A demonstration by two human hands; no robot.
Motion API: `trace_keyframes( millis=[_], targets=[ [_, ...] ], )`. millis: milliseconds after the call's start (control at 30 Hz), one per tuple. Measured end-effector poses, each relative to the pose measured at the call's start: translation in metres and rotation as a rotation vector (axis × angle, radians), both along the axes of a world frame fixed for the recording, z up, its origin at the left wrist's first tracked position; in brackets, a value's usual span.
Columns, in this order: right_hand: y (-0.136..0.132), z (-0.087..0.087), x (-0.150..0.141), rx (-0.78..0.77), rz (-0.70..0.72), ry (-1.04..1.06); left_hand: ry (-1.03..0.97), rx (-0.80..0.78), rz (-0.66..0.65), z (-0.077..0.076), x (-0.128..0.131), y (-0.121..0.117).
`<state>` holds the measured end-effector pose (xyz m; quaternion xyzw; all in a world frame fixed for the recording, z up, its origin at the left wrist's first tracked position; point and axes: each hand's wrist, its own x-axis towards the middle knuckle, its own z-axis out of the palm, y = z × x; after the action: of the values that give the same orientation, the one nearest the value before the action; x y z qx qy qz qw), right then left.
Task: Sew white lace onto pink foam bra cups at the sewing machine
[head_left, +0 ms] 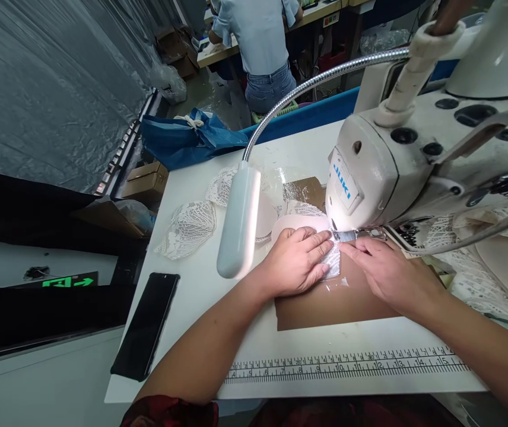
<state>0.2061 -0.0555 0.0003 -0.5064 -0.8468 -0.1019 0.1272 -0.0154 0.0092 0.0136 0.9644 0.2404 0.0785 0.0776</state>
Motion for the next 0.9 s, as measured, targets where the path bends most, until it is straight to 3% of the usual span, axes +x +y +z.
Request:
trace_keyframes(
  millis=[233,400,900],
  targets=[
    [-0.010,-0.002,0.010,-0.239,0.200,0.088,-0.082,-0.059,-0.047,0.002,-0.007,0.000],
    [-0.013,0.000,0.011,-0.265,0.312,0.134,-0.127,-0.093,-0.124,0.003,-0.010,-0.001],
    [-0.014,0.002,0.012,-0.306,0.351,0.199,-0.026,-0.079,-0.210,0.002,-0.008,-0.003]
  ],
)
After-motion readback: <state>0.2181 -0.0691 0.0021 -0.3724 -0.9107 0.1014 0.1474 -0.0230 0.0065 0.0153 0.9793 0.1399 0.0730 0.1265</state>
